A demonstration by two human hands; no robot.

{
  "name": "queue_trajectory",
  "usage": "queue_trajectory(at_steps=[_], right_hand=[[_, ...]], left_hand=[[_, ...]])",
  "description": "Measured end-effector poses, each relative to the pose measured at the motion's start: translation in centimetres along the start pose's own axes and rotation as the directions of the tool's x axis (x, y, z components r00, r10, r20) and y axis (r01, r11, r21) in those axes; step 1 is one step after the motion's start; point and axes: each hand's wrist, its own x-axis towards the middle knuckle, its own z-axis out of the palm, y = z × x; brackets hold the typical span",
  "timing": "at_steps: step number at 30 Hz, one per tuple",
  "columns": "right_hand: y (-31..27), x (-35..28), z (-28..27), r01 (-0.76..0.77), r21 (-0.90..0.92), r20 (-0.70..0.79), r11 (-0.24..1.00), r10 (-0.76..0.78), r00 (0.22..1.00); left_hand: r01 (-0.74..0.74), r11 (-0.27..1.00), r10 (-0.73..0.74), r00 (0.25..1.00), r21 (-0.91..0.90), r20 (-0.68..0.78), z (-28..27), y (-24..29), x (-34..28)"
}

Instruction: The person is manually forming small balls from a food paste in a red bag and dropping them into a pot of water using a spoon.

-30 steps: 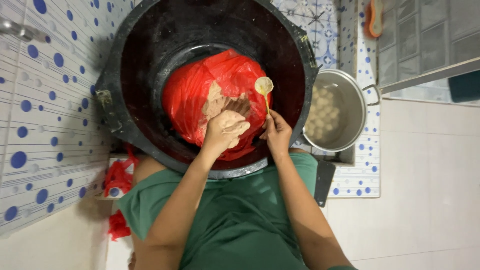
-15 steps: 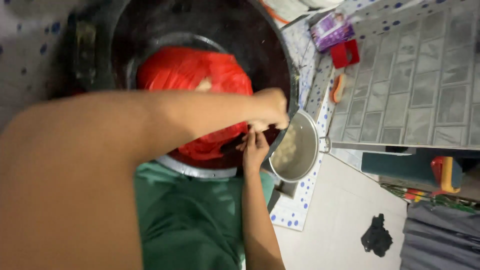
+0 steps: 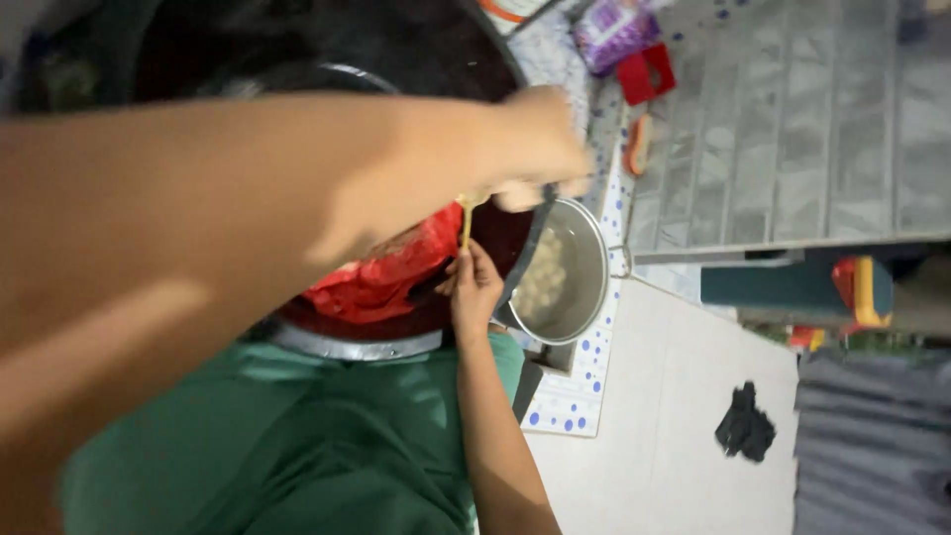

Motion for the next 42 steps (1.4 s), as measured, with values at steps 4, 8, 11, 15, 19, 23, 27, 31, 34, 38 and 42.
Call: queue_trajectory(at_steps=[4, 8, 11, 15, 19, 23, 27, 31, 34, 38, 42], right_hand=[[1.1, 0.3, -0.4, -0.054, 0.035, 0.018, 0.998, 0.054, 0.998], [1.5, 0.4, -0.5, -0.13, 0.022, -0.037, 0.991, 0.131, 0.991], [1.1, 0.4, -0.8, -0.13, 0.0, -0.025, 0.991, 0.13, 0.991], [0.8, 0.4, -0.4, -0.14, 0.076, -0.02, 0.987, 0.142, 0.99], [0.8, 0.2, -0.4, -0.097, 0.054, -0.015, 0.994, 0.098, 0.995], [0.1, 0.1, -0.4, -0.03, 0.047, -0.003, 0.998, 0.03, 1.0], [-0.3, -0.1, -0.4, -0.029, 0.05, -0.003, 0.998, 0.029, 1.0], [-1.3, -0.2, -0.3, -0.032, 0.043, -0.003, 0.999, 0.032, 0.999], [-1.8, -0.2, -0.4, -0.036, 0.069, -0.009, 0.997, 0.036, 0.999], [-5.0, -0.2, -1.0, -0.024, 0.086, 0.006, 0.996, 0.024, 1.0], [-11.3, -1.7, -2.6, -0.019, -0.049, 0.059, 0.999, 0.022, 0.998]], left_hand=[[-0.053, 0.982, 0.044, 0.998, -0.18, -0.053, -2.0, -4.6, -4.0], [-0.097, 0.944, 0.045, 0.985, -0.316, -0.168, -2.6, -9.2, -8.7], [-0.164, 0.903, 0.062, 0.964, -0.396, -0.257, -2.8, -10.9, -9.9], [-0.111, 0.944, -0.008, 0.934, -0.312, -0.357, -1.4, -18.3, -8.3], [-0.125, 0.909, -0.044, 0.92, -0.398, -0.389, -1.1, -17.5, -9.4], [-0.174, 0.935, 0.038, 0.916, -0.309, -0.4, -0.2, -17.9, -11.0], [-0.155, 0.952, 0.023, 0.896, -0.265, -0.443, 0.3, -14.9, -12.3], [-0.194, 0.977, 0.129, 0.869, -0.089, -0.477, 0.0, -15.8, -12.0], [-0.195, 0.981, 0.161, 0.856, -0.018, -0.492, 0.7, -15.3, -12.1], [-0.203, 0.95, 0.069, 0.878, -0.236, -0.474, 0.8, -9.8, -12.6], [-0.311, 0.949, 0.258, 0.862, -0.055, -0.436, -0.8, -19.5, -10.8]])
